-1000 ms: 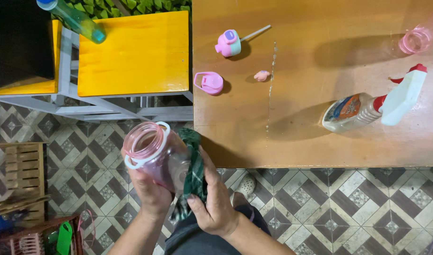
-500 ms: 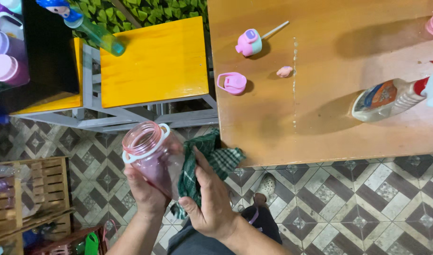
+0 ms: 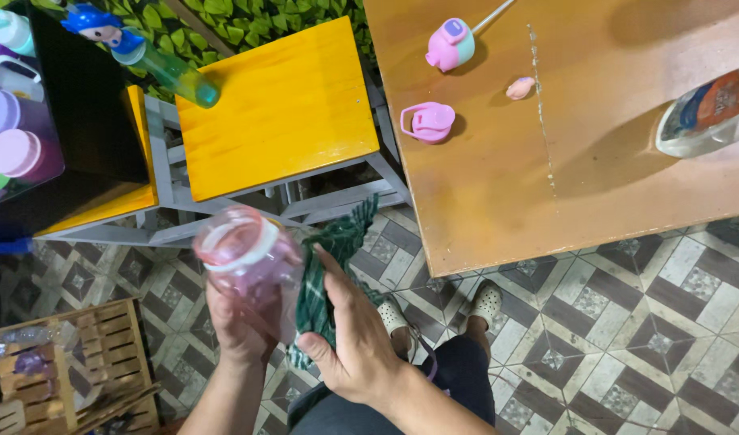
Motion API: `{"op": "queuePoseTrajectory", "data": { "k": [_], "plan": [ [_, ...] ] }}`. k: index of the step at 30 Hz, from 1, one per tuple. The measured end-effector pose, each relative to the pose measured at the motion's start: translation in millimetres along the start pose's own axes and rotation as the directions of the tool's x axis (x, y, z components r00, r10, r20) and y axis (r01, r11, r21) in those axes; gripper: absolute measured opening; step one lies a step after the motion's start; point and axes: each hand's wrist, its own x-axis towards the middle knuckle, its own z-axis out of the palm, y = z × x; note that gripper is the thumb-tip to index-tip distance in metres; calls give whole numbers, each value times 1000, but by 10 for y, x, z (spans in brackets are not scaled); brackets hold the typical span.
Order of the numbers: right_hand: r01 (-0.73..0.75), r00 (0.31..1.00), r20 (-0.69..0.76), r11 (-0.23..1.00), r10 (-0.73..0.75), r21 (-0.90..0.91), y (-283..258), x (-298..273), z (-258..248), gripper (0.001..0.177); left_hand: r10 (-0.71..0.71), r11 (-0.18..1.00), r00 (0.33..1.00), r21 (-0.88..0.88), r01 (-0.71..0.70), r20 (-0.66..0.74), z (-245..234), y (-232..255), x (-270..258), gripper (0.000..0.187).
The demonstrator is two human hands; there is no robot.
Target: The person wipes a small pink and teal container with a green cloth, then wipes a clear plastic bottle with a pink lid. They reassemble the bottle with its lid and place it on a yellow table.
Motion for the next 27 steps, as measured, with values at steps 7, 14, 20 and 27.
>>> {"op": "queuePoseTrajectory", "data": {
  "k": [7, 14, 20, 27],
  "plan": [
    [57, 996, -72, 997, -61, -55, -5, 31, -86, 70, 13, 997, 997, 71, -19, 78, -7, -167, -171, 113],
    [-27, 999, 18, 999, 28, -37, -53, -78, -368, 82, 22, 1000, 999, 10, -22, 38, 218, -152, -159, 107],
    [66, 997, 58, 991, -60, -113, -80, -188, -893, 75, 17, 998, 998, 54, -20, 59, 713, -387, -497, 117],
    [-42, 991, 128, 999, 41, 5, -89, -383, -1433, 83, 14, 997, 995, -80, -21, -96, 1134, -687, -633, 112]
  ]
}}
